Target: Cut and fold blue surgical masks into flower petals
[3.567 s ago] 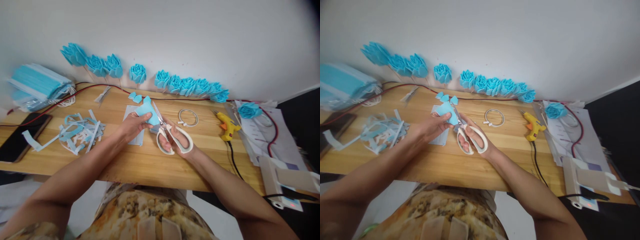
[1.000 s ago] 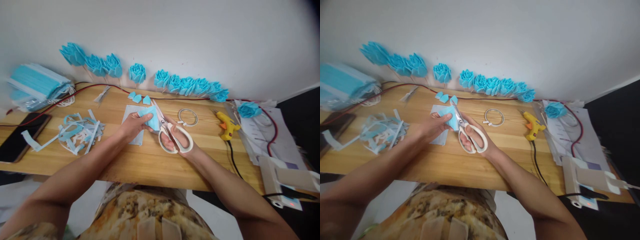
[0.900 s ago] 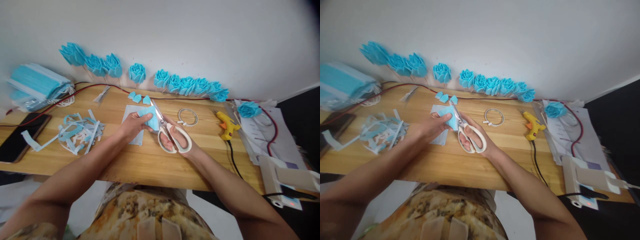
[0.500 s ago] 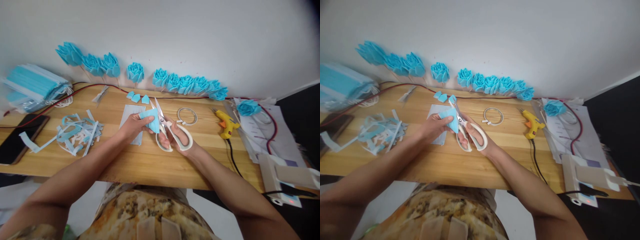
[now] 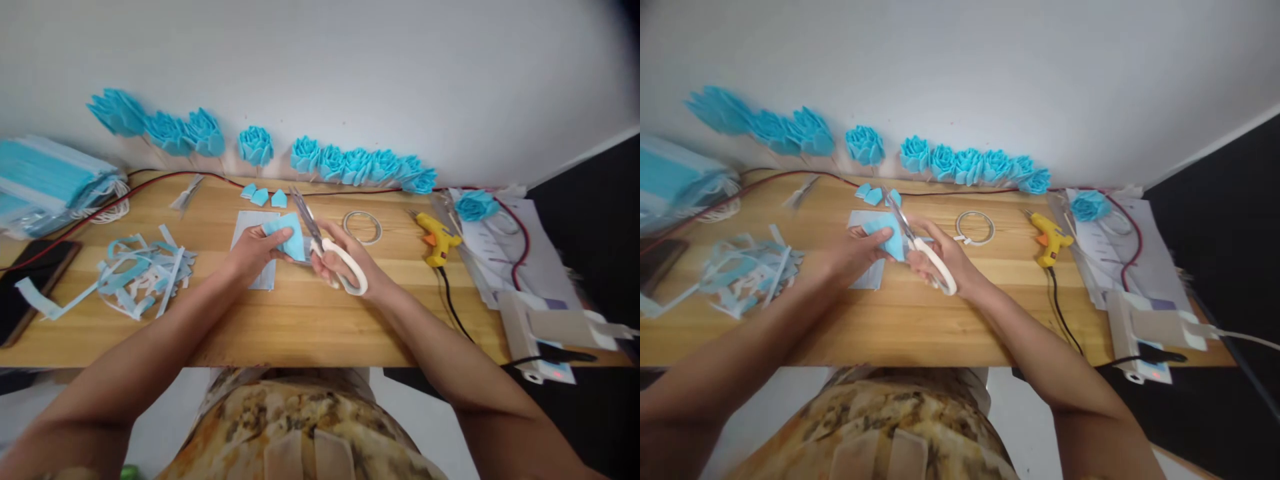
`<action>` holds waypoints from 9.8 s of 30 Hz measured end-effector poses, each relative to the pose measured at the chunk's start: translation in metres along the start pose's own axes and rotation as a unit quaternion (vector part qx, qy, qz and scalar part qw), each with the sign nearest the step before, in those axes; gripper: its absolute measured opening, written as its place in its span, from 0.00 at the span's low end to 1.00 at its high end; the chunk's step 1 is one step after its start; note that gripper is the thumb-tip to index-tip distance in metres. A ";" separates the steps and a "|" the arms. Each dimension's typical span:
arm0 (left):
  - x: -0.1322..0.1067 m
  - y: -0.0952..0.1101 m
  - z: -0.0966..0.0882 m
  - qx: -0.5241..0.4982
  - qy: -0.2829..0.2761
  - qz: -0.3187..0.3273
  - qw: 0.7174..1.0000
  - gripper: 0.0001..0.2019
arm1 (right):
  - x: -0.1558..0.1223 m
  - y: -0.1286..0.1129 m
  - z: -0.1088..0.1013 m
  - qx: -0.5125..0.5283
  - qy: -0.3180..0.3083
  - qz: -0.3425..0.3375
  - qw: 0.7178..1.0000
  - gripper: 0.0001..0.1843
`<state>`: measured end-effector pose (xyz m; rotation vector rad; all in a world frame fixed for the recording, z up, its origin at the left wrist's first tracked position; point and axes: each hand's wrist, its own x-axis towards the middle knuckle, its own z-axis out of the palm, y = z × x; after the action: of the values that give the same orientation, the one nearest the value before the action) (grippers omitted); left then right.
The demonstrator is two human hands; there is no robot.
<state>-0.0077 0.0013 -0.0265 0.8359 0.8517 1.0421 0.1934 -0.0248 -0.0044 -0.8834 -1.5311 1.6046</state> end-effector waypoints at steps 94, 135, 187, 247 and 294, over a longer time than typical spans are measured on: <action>-0.009 0.003 0.007 0.238 -0.010 0.108 0.965 0.11 | 0.019 0.014 -0.001 -0.161 0.108 -0.050 0.980 0.13; -0.009 -0.007 0.011 0.239 -0.039 0.063 0.968 0.15 | 0.016 0.021 0.009 -0.175 0.219 -0.073 0.957 0.12; -0.009 -0.004 0.010 0.056 -0.050 0.061 0.995 0.13 | 0.018 0.031 0.007 -0.465 0.161 -0.243 0.836 0.15; -0.011 0.013 0.008 0.295 0.040 0.121 0.947 0.13 | 0.010 -0.003 -0.012 -0.470 -0.055 -0.310 0.824 0.12; -0.014 0.005 0.011 0.427 0.002 0.165 0.889 0.08 | 0.013 0.000 -0.015 -0.502 0.085 -0.240 0.826 0.09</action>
<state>-0.0039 -0.0124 -0.0151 1.7725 1.2208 0.9395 0.2002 -0.0055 -0.0054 -0.9906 -2.2411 0.2590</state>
